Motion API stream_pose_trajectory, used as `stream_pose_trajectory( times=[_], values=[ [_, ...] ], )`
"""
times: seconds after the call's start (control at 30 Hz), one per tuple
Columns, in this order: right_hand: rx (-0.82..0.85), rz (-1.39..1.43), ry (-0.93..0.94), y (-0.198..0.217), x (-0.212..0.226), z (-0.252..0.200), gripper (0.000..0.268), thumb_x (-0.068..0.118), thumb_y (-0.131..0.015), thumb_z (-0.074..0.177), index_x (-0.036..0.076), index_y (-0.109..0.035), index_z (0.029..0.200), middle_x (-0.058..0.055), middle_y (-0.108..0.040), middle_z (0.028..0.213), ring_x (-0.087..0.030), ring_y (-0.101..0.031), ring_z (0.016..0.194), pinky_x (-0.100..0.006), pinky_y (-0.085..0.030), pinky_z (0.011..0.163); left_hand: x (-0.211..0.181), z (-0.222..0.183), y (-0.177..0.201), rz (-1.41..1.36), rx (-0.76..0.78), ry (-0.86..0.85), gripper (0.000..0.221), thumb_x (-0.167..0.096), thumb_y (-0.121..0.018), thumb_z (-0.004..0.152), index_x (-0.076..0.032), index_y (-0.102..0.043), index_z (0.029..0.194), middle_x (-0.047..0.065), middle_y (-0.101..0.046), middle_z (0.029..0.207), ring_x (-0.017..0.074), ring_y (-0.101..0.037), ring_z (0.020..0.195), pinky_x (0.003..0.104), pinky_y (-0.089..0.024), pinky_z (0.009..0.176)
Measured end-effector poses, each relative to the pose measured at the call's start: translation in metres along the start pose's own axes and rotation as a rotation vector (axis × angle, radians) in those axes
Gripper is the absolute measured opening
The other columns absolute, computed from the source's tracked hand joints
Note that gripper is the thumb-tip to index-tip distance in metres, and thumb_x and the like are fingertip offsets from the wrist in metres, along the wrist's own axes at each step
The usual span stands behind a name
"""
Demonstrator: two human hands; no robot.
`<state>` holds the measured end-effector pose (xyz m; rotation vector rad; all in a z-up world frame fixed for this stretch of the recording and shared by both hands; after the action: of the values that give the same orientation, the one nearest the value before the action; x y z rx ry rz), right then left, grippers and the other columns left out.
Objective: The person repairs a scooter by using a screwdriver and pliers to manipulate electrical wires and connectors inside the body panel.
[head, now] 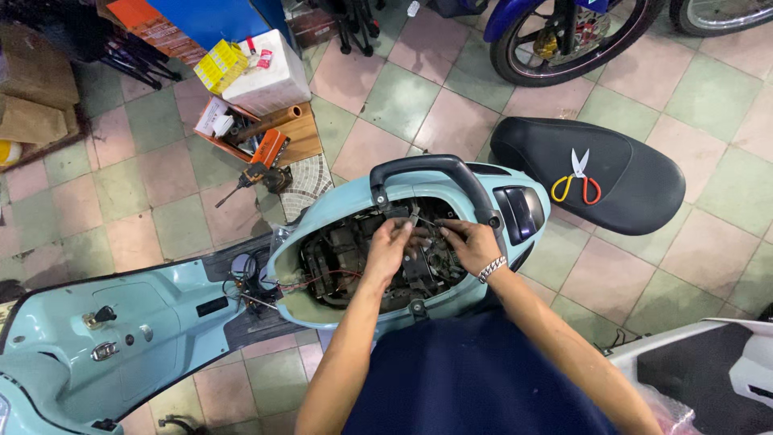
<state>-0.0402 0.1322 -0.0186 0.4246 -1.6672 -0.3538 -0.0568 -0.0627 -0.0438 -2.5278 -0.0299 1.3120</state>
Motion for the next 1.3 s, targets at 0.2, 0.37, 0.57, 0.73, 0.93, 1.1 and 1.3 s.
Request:
stream_pose_trajectory(
  times=[0.2, 0.37, 0.57, 0.73, 0.93, 1.1, 1.3],
  values=[
    [-0.021, 0.215, -0.283, -0.003, -0.002, -0.005, 0.025, 0.018, -0.073, 0.092, -0.001, -0.074, 0.108, -0.013, -0.080, 0.089, -0.016, -0.077, 0.080, -0.029, -0.059, 0.070, -0.006, 0.006, -0.008, 0.200, -0.135, 0.011, 0.025, -0.021, -0.075, 0.100, 0.005, -0.075, 0.100, 0.004, -0.069, 0.071, 0.0107, -0.053, 0.055, 0.026, -0.038, 0.049],
    [-0.074, 0.259, -0.360, 0.003, 0.006, -0.007, 0.024, 0.019, -0.077, 0.091, 0.000, -0.078, 0.106, -0.010, -0.079, 0.084, -0.011, -0.071, 0.074, -0.027, -0.056, 0.068, -0.011, 0.006, -0.017, 0.057, -0.032, -0.088, 0.026, -0.022, -0.068, 0.097, -0.004, -0.077, 0.114, 0.000, -0.072, 0.084, 0.0059, -0.062, 0.068, 0.021, -0.046, 0.058],
    [-0.073, 0.305, -0.340, 0.012, 0.024, -0.006, 0.024, 0.018, -0.078, 0.089, 0.001, -0.079, 0.105, -0.008, -0.077, 0.079, -0.009, -0.067, 0.068, -0.025, -0.054, 0.062, -0.012, 0.007, -0.020, -0.035, -0.014, -0.202, 0.020, -0.004, -0.078, 0.091, 0.001, -0.070, 0.109, 0.007, -0.076, 0.097, 0.0123, -0.071, 0.089, 0.025, -0.057, 0.080],
    [-0.076, 0.377, -0.351, 0.014, 0.028, -0.006, 0.023, 0.018, -0.079, 0.088, 0.002, -0.078, 0.105, -0.004, -0.078, 0.083, -0.007, -0.069, 0.072, -0.023, -0.056, 0.066, -0.008, 0.006, -0.018, -0.095, -0.031, -0.141, 0.020, -0.002, -0.078, 0.090, 0.002, -0.074, 0.108, 0.008, -0.077, 0.102, 0.0149, -0.073, 0.093, 0.028, -0.059, 0.087],
    [-0.089, 0.339, -0.317, 0.014, 0.025, -0.005, 0.023, 0.018, -0.080, 0.087, 0.003, -0.079, 0.104, -0.006, -0.079, 0.086, -0.009, -0.072, 0.076, -0.024, -0.058, 0.070, -0.015, 0.002, -0.024, -0.105, -0.010, -0.157, 0.020, -0.001, -0.077, 0.089, 0.003, -0.074, 0.109, 0.010, -0.077, 0.103, 0.0164, -0.074, 0.095, 0.030, -0.060, 0.089],
    [-0.113, 0.298, -0.274, 0.013, 0.025, -0.003, 0.023, 0.018, -0.081, 0.087, 0.003, -0.079, 0.104, -0.007, -0.080, 0.090, -0.009, -0.073, 0.078, -0.024, -0.058, 0.070, -0.022, 0.000, -0.027, -0.096, -0.008, -0.155, 0.019, -0.001, -0.076, 0.089, 0.003, -0.074, 0.107, 0.010, -0.077, 0.102, 0.0166, -0.074, 0.094, 0.030, -0.060, 0.089],
    [-0.140, 0.242, -0.236, 0.011, 0.024, -0.002, 0.023, 0.017, -0.082, 0.085, 0.004, -0.080, 0.103, -0.007, -0.079, 0.089, -0.009, -0.072, 0.075, -0.025, -0.058, 0.068, -0.015, 0.004, -0.024, -0.076, -0.082, -0.152, 0.016, -0.005, -0.077, 0.091, 0.004, -0.075, 0.105, 0.009, -0.076, 0.097, 0.0148, -0.072, 0.087, 0.028, -0.058, 0.082]
  ],
)
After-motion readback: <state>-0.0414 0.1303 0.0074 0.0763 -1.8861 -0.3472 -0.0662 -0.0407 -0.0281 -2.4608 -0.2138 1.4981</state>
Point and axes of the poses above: each hand's wrist, its own z-axis towards the middle knuckle, its own y-axis out of the back of the hand, x = y × z, the point moved 6 cm from there along z, towards the middle knuckle
